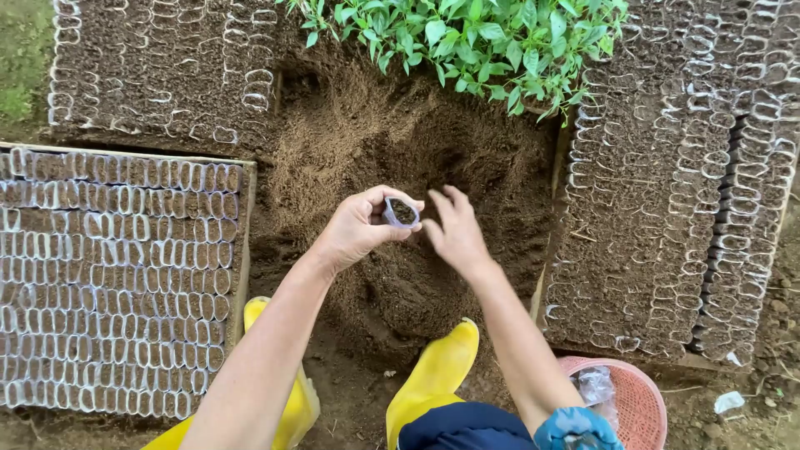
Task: The person fills small plastic seedling pots with soil from a pile, places them into a tray, and presses the soil down. They repeat this process for multiple pots, arranging them in rows within the tray.
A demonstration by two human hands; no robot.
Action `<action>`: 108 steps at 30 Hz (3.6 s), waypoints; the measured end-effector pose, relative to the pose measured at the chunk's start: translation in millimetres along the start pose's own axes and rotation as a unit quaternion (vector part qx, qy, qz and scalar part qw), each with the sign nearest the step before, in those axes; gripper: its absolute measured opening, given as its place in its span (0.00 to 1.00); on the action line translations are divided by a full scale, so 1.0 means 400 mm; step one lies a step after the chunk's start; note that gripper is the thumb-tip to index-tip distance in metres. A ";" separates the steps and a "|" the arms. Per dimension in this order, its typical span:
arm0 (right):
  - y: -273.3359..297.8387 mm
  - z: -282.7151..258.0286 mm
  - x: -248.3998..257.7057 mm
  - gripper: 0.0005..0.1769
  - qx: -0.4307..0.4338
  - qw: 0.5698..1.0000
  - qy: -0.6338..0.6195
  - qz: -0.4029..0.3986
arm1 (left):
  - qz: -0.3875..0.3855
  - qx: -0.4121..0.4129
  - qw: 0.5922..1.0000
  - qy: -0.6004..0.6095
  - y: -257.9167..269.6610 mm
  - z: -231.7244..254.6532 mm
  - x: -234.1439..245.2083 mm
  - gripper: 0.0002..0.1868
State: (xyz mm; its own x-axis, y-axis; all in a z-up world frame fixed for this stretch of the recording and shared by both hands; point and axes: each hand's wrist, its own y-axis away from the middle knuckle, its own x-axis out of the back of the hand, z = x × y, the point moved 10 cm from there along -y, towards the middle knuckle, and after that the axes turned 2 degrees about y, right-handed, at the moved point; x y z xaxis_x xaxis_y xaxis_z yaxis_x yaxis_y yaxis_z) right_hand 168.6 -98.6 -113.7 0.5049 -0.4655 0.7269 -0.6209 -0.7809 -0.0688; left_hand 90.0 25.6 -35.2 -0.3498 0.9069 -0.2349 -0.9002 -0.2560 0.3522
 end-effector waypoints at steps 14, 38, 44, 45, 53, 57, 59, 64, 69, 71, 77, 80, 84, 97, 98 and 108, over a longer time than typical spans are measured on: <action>0.149 0.037 -0.088 0.17 -0.168 0.964 -0.151 -0.137 | -0.011 -0.180 0.984 0.014 0.120 0.314 -0.106 0.24; -0.110 -0.546 0.446 0.19 -0.172 0.696 -0.694 0.061 | 0.087 -0.192 0.965 -0.153 0.206 0.350 -0.074 0.25; -0.085 -0.596 0.459 0.18 -0.127 0.754 -0.642 0.059 | 0.085 -0.188 0.964 -0.166 0.198 0.330 -0.072 0.28; -0.074 -0.618 0.467 0.17 -0.110 0.778 -0.616 0.056 | 0.087 -0.190 0.963 -0.170 0.204 0.331 -0.072 0.28; -0.005 -0.660 0.532 0.30 0.064 0.997 -0.011 0.033 | 0.077 -0.192 0.966 -0.153 0.208 0.342 -0.069 0.26; 0.011 -0.670 0.471 0.40 0.054 0.986 0.150 -0.053 | 0.078 -0.171 0.966 -0.178 0.195 0.310 -0.086 0.21; 0.027 -0.663 0.446 0.28 0.071 0.982 0.163 -0.070 | 0.084 -0.148 0.963 -0.207 0.171 0.255 -0.070 0.16; 0.005 -0.609 0.429 0.11 0.095 0.985 0.133 -0.062 | 0.027 -0.100 0.992 -0.075 0.203 0.245 -0.071 0.13; 0.021 -0.669 0.511 0.07 0.095 0.995 0.018 -0.032 | -0.123 -0.018 0.947 0.295 0.257 0.285 -0.088 0.31; 0.020 -0.676 0.515 0.06 0.101 0.994 0.008 -0.031 | -0.154 -0.016 0.939 0.307 0.272 0.305 -0.099 0.28; 0.036 -0.720 0.512 0.07 0.141 0.989 0.036 -0.036 | -0.179 -0.011 0.941 0.286 0.271 0.292 -0.103 0.14; 0.045 -0.750 0.538 0.07 0.154 0.983 0.098 -0.017 | -0.167 -0.033 0.955 0.242 0.273 0.316 -0.092 0.13; 0.056 -0.747 0.597 0.10 0.152 0.974 0.162 0.046 | -0.152 -0.062 0.972 0.167 0.271 0.345 -0.101 0.26; 0.063 -0.724 0.506 0.29 0.166 0.982 0.080 -0.034 | -0.136 -0.095 0.985 0.040 0.249 0.352 -0.083 0.30; 0.062 -0.722 0.495 0.30 0.169 0.980 0.094 -0.038 | -0.138 -0.103 0.985 0.026 0.237 0.348 -0.083 0.29; -0.063 -0.610 0.296 0.39 0.165 0.965 0.070 -0.190 | -0.021 -0.131 0.990 -0.043 0.154 0.160 0.050 0.29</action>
State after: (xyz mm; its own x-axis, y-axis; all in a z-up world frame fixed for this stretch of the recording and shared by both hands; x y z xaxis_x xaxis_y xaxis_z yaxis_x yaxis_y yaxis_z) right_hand 97.9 -32.4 141.0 0.5582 -0.0771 0.8261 -0.1700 -0.9852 0.0229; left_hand 44.4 49.3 39.7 -0.2968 0.9409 -0.1634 -0.9540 -0.2847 0.0936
